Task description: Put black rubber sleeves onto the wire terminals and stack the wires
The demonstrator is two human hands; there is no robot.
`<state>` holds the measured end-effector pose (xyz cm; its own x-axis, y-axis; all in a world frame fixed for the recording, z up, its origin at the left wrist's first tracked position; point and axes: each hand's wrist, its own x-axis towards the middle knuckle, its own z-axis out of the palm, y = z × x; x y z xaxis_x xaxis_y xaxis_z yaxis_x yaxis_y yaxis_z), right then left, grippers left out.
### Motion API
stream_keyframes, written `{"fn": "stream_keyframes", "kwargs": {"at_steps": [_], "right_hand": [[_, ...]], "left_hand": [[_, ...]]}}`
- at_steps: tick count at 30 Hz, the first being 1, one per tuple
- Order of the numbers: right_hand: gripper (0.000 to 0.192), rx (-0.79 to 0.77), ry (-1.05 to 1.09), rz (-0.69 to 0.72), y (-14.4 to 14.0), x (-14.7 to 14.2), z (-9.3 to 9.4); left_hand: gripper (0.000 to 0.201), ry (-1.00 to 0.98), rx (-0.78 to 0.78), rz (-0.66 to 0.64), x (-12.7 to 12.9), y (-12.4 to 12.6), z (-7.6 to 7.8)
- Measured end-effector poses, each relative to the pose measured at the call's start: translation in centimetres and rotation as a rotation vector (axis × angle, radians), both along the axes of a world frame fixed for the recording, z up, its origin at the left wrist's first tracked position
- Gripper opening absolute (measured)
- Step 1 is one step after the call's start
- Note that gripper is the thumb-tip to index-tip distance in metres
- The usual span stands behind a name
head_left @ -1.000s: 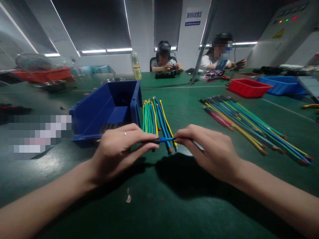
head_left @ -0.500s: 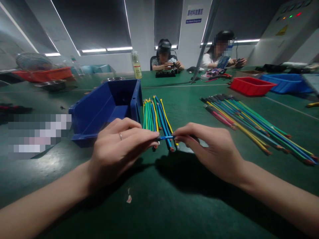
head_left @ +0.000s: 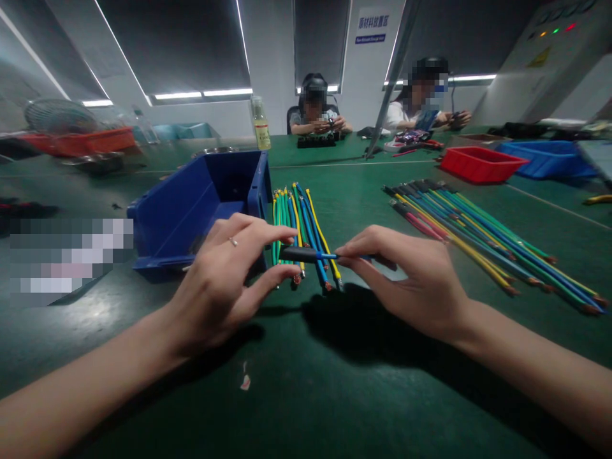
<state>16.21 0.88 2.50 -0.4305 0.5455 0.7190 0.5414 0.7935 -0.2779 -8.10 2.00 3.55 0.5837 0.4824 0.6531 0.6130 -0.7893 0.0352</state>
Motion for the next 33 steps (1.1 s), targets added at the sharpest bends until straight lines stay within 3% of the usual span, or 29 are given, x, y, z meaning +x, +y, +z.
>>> {"fn": "stream_keyframes", "kwargs": {"at_steps": [7,24,30,33], "right_hand": [[0.005,0.022,0.014,-0.034,0.35,0.34,0.02],[0.01,0.017,-0.027,0.009,-0.34,-0.01,0.09],[0.027,0.033,-0.049,0.027,-0.4,0.04,0.07],[0.02,0.05,-0.11,0.056,-0.33,0.09,0.17]], "left_hand": [[0.021,-0.017,0.053,-0.008,0.06,0.21,0.15],[0.026,0.051,0.147,-0.092,0.05,0.08,0.27],[0.026,0.052,0.173,-0.109,0.17,0.15,0.22],[0.027,0.045,0.182,-0.113,0.21,0.13,0.15]]}}
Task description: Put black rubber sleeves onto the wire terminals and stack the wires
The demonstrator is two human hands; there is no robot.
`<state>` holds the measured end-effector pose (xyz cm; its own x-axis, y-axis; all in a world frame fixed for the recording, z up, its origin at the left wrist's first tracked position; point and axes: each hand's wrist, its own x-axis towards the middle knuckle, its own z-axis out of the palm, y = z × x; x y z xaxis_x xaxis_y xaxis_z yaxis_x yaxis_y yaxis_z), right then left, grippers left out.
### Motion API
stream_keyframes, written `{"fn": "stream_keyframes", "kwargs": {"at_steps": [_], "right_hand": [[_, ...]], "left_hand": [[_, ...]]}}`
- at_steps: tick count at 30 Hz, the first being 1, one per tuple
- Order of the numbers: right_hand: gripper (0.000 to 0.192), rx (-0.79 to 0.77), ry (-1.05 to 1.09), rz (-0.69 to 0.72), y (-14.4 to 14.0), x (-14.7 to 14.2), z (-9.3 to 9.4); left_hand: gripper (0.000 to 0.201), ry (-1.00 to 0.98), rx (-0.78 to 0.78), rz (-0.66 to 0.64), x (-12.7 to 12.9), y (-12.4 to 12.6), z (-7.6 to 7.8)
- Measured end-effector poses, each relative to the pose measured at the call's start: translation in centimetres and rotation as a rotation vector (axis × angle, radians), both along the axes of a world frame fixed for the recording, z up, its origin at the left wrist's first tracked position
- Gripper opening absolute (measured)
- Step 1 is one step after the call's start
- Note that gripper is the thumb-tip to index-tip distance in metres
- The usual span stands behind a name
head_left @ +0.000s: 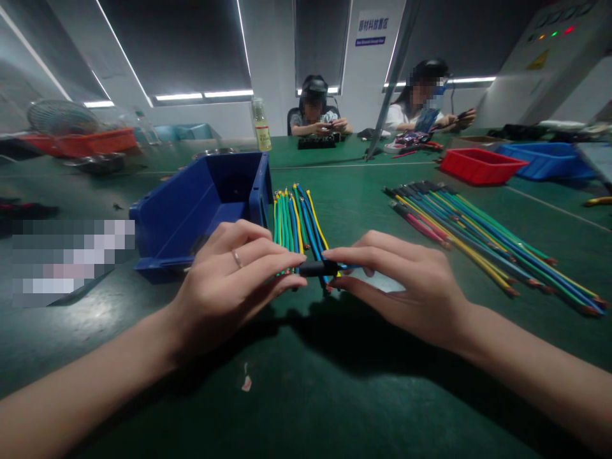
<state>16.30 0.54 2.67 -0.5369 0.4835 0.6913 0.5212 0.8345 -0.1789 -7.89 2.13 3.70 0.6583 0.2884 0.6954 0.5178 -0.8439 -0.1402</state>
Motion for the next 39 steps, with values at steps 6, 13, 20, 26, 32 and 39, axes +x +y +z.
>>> {"fn": "stream_keyframes", "kwargs": {"at_steps": [6,13,20,26,32,39], "right_hand": [[0.017,0.015,-0.014,-0.006,-0.01,-0.04,0.21],[0.017,0.015,-0.021,-0.012,0.05,-0.04,0.22],[0.017,-0.008,-0.049,-0.015,0.09,0.11,0.21],[0.022,-0.033,-0.044,-0.024,0.2,0.15,0.17],[0.018,-0.078,-0.117,-0.055,0.68,0.25,-0.06],[0.019,-0.088,-0.146,-0.064,0.38,0.07,-0.12]], "left_hand": [[0.03,0.009,0.021,0.006,-0.15,-0.18,-0.09],[0.023,-0.009,0.021,0.022,-0.09,-0.08,-0.01],[0.019,0.007,0.018,0.023,-0.03,-0.08,-0.04],[0.016,0.007,0.014,0.027,-0.07,-0.12,-0.08],[0.018,0.008,-0.002,0.031,0.0,-0.06,0.07],[0.011,0.025,0.013,0.02,0.06,-0.41,0.05]]}}
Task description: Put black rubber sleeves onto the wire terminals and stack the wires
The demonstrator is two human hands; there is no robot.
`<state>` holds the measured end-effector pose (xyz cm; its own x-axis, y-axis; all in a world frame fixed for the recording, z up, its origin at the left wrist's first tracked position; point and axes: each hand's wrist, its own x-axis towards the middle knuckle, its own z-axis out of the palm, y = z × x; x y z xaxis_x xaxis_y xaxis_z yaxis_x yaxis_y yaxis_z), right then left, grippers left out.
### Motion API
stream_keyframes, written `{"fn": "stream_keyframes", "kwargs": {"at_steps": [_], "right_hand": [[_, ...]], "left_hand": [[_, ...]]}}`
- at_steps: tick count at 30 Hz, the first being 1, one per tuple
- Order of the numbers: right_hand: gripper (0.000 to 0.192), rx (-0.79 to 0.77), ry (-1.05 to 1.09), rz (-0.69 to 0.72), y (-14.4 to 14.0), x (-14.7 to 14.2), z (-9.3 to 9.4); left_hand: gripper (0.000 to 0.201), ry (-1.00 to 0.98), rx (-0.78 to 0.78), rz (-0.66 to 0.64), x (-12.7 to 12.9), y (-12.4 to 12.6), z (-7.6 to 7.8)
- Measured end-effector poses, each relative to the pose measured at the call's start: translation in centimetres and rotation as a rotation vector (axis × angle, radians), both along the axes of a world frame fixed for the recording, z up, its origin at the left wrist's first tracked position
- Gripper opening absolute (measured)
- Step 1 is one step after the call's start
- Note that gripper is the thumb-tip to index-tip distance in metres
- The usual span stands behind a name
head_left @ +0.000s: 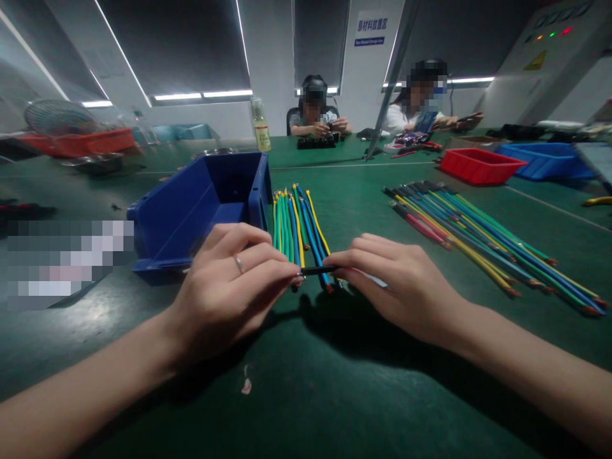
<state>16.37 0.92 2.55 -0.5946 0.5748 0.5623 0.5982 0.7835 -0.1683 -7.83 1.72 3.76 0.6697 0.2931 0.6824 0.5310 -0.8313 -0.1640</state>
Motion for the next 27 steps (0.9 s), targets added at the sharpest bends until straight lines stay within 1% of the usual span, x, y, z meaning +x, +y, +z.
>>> {"fn": "stream_keyframes", "kwargs": {"at_steps": [3,6,10,13,15,18,22,25,27], "right_hand": [[0.02,-0.025,0.004,-0.02,-0.2,-0.2,-0.2],[0.02,-0.051,0.018,-0.03,-0.3,-0.4,-0.3],[0.016,-0.055,0.039,-0.007,0.2,-0.1,0.0],[0.019,-0.03,0.022,0.009,0.8,0.7,0.3],[0.021,-0.023,-0.001,-0.001,1.1,1.2,0.4],[0.022,-0.002,-0.04,-0.031,1.3,1.7,0.5],[0.02,0.088,-0.09,-0.071,1.2,1.5,0.7],[0.019,0.124,-0.109,-0.025,1.1,1.2,0.7],[0.019,0.1,-0.093,0.003,0.9,1.0,0.7]], "left_hand": [[0.011,-0.002,0.062,-0.048,0.2,-0.3,-0.3],[0.012,-0.01,0.087,-0.057,0.3,-0.5,-0.3],[0.012,-0.058,0.048,0.014,0.2,-0.7,0.1],[0.013,-0.12,0.039,0.084,-0.1,-0.6,0.3],[0.013,-0.151,0.043,0.101,-0.2,-0.4,0.4],[0.012,-0.159,0.03,0.085,-0.2,-0.1,0.4],[0.009,-0.129,-0.006,0.076,0.0,-0.1,0.4],[0.008,-0.116,-0.016,0.049,0.1,-0.3,0.4],[0.008,-0.124,-0.022,0.035,0.2,-0.3,0.3]]}}
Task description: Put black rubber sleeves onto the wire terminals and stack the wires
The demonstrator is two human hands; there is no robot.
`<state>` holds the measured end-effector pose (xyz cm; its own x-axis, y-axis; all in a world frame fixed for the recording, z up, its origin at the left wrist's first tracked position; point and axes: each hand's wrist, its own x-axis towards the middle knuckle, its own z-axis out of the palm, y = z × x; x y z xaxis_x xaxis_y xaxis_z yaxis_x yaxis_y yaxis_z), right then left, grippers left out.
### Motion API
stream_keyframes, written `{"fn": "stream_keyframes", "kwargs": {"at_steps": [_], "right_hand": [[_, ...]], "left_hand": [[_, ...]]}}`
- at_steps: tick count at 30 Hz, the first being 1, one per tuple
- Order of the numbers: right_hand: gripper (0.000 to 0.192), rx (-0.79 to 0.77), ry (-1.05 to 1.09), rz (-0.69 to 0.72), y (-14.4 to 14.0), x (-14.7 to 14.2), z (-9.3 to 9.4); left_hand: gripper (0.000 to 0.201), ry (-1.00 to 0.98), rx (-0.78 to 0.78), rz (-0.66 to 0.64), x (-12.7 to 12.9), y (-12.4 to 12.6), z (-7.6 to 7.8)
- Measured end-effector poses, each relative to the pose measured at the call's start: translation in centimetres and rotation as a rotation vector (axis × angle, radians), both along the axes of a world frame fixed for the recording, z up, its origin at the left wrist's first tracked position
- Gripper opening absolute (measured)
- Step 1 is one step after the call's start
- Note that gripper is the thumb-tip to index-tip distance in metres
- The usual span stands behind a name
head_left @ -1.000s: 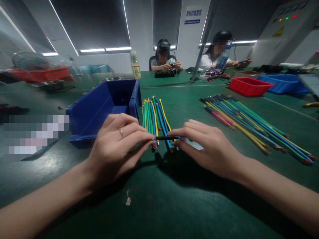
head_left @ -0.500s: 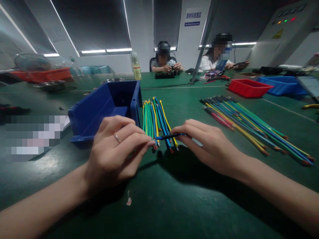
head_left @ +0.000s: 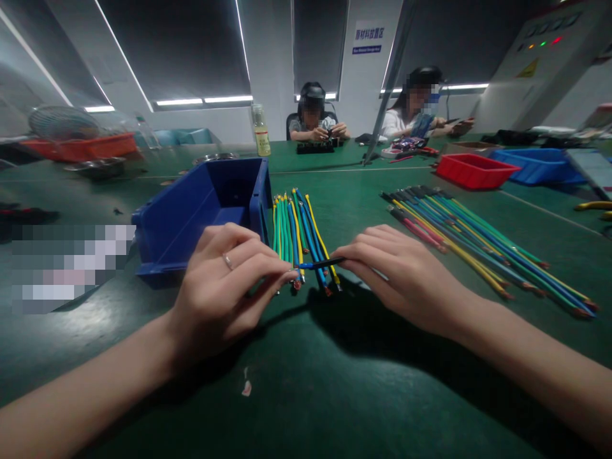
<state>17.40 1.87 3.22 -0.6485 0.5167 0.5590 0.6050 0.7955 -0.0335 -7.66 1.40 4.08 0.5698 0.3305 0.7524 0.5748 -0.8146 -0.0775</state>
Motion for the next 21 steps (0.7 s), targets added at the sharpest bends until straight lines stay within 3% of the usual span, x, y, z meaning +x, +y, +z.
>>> {"fn": "stream_keyframes", "kwargs": {"at_steps": [6,10,16,21], "right_hand": [[0.015,-0.181,0.076,0.042,-0.3,-0.1,-0.4],[0.012,-0.209,0.114,0.046,-0.4,-0.2,-0.8],[0.017,-0.038,0.015,0.073,-1.0,-0.7,-0.6],[0.023,0.118,-0.086,0.115,-1.1,-0.7,-0.4]], "left_hand": [[0.011,-0.016,-0.026,0.003,-0.1,-0.2,0.1],[0.014,-0.009,-0.007,0.014,0.0,-0.4,0.0],[0.009,-0.051,-0.108,-0.047,0.7,-0.7,-0.6],[0.006,-0.011,-0.261,0.016,1.0,-0.9,-0.8]]}}
